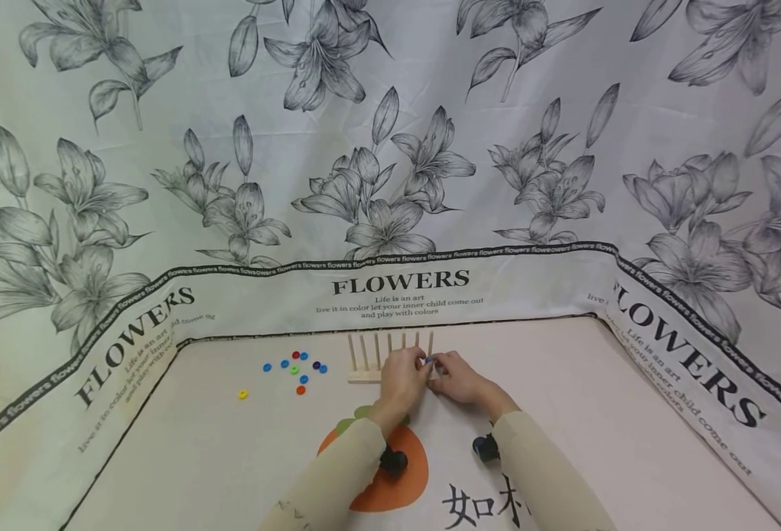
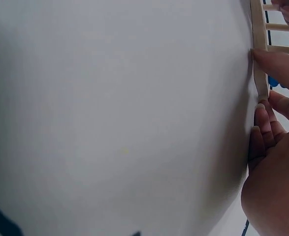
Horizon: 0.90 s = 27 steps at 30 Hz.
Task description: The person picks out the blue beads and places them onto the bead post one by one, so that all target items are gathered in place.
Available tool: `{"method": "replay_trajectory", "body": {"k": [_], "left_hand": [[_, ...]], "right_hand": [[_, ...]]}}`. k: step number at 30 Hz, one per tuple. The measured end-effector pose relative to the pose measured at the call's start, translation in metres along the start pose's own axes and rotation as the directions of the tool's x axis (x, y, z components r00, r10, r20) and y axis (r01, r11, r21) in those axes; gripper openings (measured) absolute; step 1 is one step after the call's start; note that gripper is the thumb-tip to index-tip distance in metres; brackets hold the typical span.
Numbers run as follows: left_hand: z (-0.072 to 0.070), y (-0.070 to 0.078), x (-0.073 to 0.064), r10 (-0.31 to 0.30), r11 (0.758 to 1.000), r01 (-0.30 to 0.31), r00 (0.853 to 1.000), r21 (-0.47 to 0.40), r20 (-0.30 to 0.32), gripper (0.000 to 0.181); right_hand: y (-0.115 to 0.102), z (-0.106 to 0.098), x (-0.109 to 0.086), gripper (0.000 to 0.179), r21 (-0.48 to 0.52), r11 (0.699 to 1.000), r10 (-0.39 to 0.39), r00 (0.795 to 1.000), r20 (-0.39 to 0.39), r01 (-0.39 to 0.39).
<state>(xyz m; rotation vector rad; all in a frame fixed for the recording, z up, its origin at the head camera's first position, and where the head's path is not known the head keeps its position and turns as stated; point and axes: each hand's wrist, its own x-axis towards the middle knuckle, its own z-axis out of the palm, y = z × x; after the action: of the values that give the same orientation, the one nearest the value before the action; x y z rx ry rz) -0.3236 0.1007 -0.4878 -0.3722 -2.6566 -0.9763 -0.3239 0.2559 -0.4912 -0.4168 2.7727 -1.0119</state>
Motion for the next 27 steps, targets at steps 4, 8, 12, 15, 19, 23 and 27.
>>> {"method": "replay_trajectory", "body": {"k": [4, 8, 12, 15, 19, 23, 27], "left_hand": [[-0.011, -0.001, -0.002, 0.019, 0.999, -0.019, 1.0, 0.032, 0.008, 0.014], [-0.028, -0.002, -0.004, 0.057, 0.996, -0.056, 0.998, 0.071, -0.011, 0.017], [-0.046, -0.009, -0.007, 0.092, 0.994, -0.092, 0.996, 0.059, 0.002, 0.015], [-0.061, -0.016, -0.011, 0.118, 0.992, -0.119, 0.993, 0.036, 0.026, 0.014], [-0.084, -0.027, -0.016, 0.131, 0.991, -0.132, 0.99, 0.004, 0.044, 0.017], [-0.103, -0.038, -0.021, 0.148, 0.989, -0.147, 0.988, -0.014, 0.04, 0.018], [-0.119, -0.051, -0.026, 0.171, 0.985, -0.171, 0.985, -0.015, 0.017, 0.017]], "right_hand": [[0.001, 0.0, 0.0, 0.061, -0.009, 0.999, -0.03, 1.0, -0.001, 0.03], [0.001, -0.002, -0.001, 0.063, -0.031, 0.997, -0.064, 0.998, 0.0, 0.064], [0.002, -0.001, 0.0, 0.066, -0.028, 0.998, -0.05, 0.999, 0.009, 0.051], [0.003, -0.001, 0.001, 0.066, -0.032, 0.999, -0.044, 0.999, 0.019, 0.044], [0.003, -0.001, 0.002, 0.066, -0.019, 1.0, -0.025, 0.999, 0.025, 0.025], [0.006, 0.001, 0.003, 0.068, -0.012, 1.0, -0.022, 1.0, 0.017, 0.023], [0.006, 0.002, 0.004, 0.069, -0.009, 0.999, -0.032, 0.999, 0.01, 0.032]]}}
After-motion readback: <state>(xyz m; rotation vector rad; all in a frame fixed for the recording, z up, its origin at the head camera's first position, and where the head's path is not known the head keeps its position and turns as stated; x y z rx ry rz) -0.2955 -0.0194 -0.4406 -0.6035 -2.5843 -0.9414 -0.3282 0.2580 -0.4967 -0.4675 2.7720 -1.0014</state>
